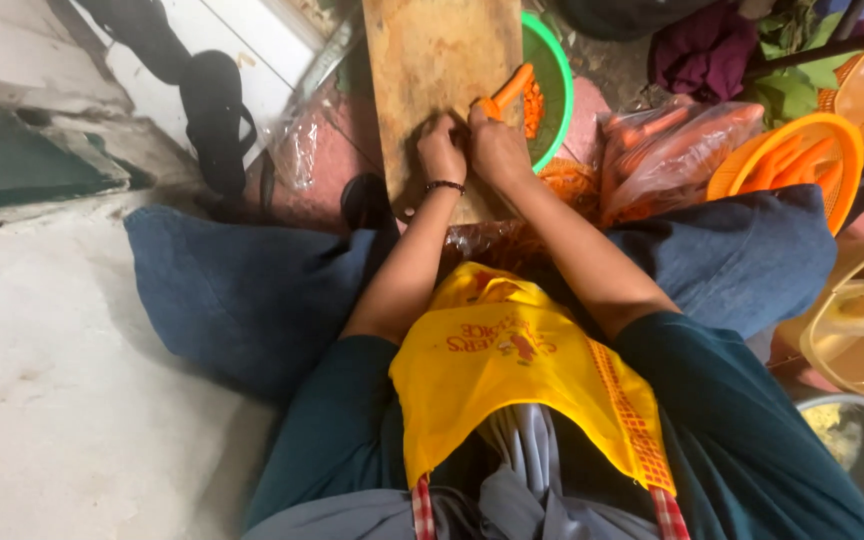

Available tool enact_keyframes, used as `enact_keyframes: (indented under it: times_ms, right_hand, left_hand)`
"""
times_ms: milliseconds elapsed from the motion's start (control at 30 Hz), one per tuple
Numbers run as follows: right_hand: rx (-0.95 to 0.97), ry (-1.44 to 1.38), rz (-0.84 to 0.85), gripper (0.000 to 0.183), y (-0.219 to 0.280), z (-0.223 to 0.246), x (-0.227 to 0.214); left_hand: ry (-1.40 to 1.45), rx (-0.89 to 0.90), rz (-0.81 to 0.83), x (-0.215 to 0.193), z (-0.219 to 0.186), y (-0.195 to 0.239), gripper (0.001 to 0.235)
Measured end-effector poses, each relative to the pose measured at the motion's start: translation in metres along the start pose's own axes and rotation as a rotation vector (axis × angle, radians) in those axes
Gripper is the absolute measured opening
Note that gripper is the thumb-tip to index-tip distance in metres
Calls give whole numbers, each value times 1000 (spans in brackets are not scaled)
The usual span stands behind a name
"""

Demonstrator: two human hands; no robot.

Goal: The recorder is dicing carrots on a wooden cutting board while sitting on the floor.

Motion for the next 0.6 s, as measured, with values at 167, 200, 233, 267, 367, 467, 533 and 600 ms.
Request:
enact_keyframes:
  times_ms: [167,200,233,267,367,467,533,600]
  right_hand:
    - [-76,29,-171,25,9,11,-7]
    - [-72,-14,-244,28,16,12,-10]
    - [-72,-15,-241,28,20,5,-8]
    - [-53,-12,-229,25,23,-3,-5]
    - [-80,-66,-240,27,18,-16,-23]
    - [-95,-148,-237,27,27,-22,-49]
    - [-73,-167,-253,23,36,-21,-76]
    - [-25,10,-113,36,38,-11,-97]
  left_hand:
    - [-23,11,53,11,5,-5,10]
    - [11,-1,82,11,6,-2,12]
    - [10,-4,82,10,9,1,12]
    - [27,20,63,8,8,4,12]
    - [93,55,56,6,5,-6,20]
    - [33,230,61,-18,-20,-5,30]
    - [-64,432,42,-33,-47,1,35]
    - [-118,607,267,-25,-68,6,36]
Point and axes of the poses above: each hand's wrist, its own y-axis away from the middle knuckle, its own x-axis out of the palm, z = x × y, the point moved 8 cm from there along -y, towards the middle knuckle, and after that the axes turned 13 degrees about -y, right-handed, at the moved point
